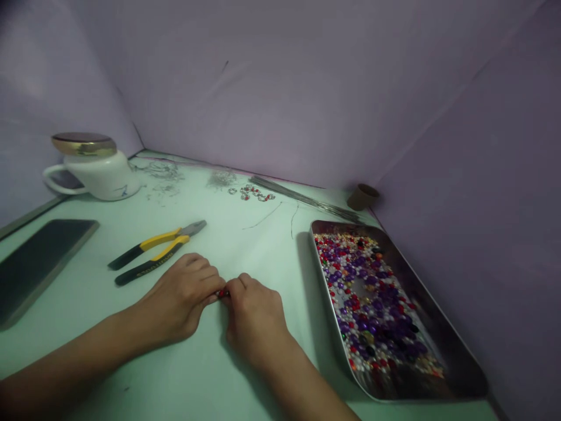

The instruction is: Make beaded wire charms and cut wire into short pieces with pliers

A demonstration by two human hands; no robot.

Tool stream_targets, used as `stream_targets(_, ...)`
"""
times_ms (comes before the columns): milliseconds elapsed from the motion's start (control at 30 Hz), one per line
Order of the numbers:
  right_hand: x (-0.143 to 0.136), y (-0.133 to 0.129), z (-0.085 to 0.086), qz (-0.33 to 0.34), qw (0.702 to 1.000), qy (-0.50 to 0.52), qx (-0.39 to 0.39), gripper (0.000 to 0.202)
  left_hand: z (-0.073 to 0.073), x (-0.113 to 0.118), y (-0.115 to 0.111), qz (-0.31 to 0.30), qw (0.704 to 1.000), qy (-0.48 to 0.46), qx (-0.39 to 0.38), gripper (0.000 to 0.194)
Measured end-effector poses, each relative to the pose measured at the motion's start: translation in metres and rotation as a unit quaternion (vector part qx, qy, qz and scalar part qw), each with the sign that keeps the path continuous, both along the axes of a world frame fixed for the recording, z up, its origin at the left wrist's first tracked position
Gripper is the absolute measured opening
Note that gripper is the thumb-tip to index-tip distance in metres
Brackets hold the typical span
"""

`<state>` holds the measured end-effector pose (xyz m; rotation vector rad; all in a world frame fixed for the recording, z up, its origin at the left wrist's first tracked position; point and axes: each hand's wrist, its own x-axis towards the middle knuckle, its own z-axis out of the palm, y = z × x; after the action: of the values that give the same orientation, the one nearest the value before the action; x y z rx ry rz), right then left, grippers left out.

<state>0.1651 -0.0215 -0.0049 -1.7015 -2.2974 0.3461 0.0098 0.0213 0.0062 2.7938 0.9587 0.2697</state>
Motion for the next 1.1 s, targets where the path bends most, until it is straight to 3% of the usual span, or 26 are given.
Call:
stream_targets(133,0.006,0.001,-0.001,0.009,0.998,0.055,-0.003,0.011,-0.001,-0.004,-0.002,-0.001,1.0,-0.022,-0.02,0.016)
stream_targets(300,0.013,0.002,-0.003,0.002,0.978,0.207,-0.039,0.011,-0.001,-0.008,0.001,0.012,0.991,-0.103,-0.086,0.01)
stream_targets(400,0.014,0.002,-0.008,-0.019,0.942,0.326,-0.069,0.015,0.0,-0.007,0.002,0.059,0.974,-0.158,-0.154,0.009)
stream_targets(500,0.013,0.003,-0.014,-0.061,0.891,0.439,-0.092,0.019,0.002,-0.004,0.001,0.126,0.936,-0.211,-0.251,0.012)
stream_targets(633,0.011,0.003,-0.016,-0.11,0.857,0.494,-0.098,0.021,0.002,-0.001,-0.001,0.159,0.897,-0.266,-0.315,0.013)
stream_targets(900,0.008,0.0,-0.013,-0.091,0.885,0.453,-0.05,0.017,-0.002,0.001,-0.001,0.158,0.911,-0.255,-0.283,0.011)
stream_targets(1100,0.008,-0.001,-0.015,-0.033,0.931,0.363,0.031,0.017,-0.002,0.003,-0.006,0.121,0.96,-0.187,-0.169,0.006)
